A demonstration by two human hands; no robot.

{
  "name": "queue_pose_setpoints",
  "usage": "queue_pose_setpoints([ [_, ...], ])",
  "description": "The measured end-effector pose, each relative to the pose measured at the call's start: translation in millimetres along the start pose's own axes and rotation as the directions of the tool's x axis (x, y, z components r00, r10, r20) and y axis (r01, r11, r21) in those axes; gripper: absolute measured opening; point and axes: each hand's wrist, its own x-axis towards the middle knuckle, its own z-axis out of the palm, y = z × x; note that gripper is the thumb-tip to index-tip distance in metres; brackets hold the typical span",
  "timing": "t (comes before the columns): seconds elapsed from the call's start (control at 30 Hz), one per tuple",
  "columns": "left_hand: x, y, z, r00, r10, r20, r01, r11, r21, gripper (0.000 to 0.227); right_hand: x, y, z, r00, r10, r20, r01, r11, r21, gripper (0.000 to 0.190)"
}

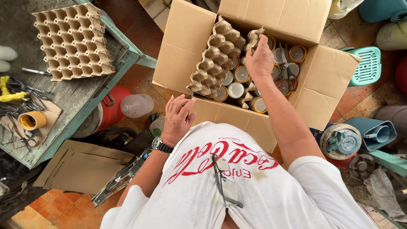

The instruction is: Cutting cardboard egg cartons with scissors and placing the pieces into a box as packing material.

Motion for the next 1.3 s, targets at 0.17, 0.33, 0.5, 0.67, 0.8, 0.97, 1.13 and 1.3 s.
queue_pose_setpoints([
  [0.17, -11.0, -1.2, 1.8, 0.999, -0.046, 0.029, 0.047, 0.999, -0.01, 0.047, 13.7, 3.5, -1.2, 0.983, 0.146, 0.109, -0.158, 0.98, 0.119, 0.038],
  [0.33, -23.1, -3.8, 5.9, 0.996, -0.08, 0.032, 0.08, 0.997, -0.021, 0.05, 14.6, 13.1, 18.1, 0.993, 0.047, 0.113, -0.047, 0.999, 0.005, 0.048],
  [0.5, -26.8, -4.3, 13.2, 0.986, -0.138, -0.094, 0.134, 0.99, -0.053, 0.049, 11.9, 28.0, 52.6, 0.953, 0.068, 0.296, 0.017, 0.961, -0.277, 0.059],
  [0.67, -39.8, -13.4, 13.8, 0.977, -0.184, -0.109, 0.181, 0.983, -0.039, 0.052, 7.1, 13.2, 30.4, 0.965, -0.023, 0.262, 0.086, 0.969, -0.233, 0.06],
  [0.8, -48.9, -20.5, 12.6, 0.965, -0.244, -0.099, 0.239, 0.969, -0.053, 0.052, -32.2, 31.5, 53.2, 0.966, -0.177, 0.188, 0.224, 0.936, -0.272, 0.039],
  [0.97, -43.2, -25.0, 16.8, 0.971, -0.223, -0.088, 0.219, 0.974, -0.056, 0.05, -44.2, 17.1, 47.8, 0.928, -0.093, 0.361, 0.206, 0.935, -0.29, 0.042],
  [1.13, -15.1, -22.0, 16.3, 0.981, -0.183, -0.069, 0.173, 0.977, -0.127, 0.049, -44.7, 42.5, 43.7, 0.918, -0.087, 0.387, 0.143, 0.983, -0.117, 0.048],
  [1.3, 18.7, -19.0, 15.8, 0.983, -0.18, -0.022, 0.176, 0.976, -0.127, 0.053, -105.1, 72.5, -3.0, 0.942, -0.334, -0.041, 0.337, 0.933, 0.128, 0.025],
])
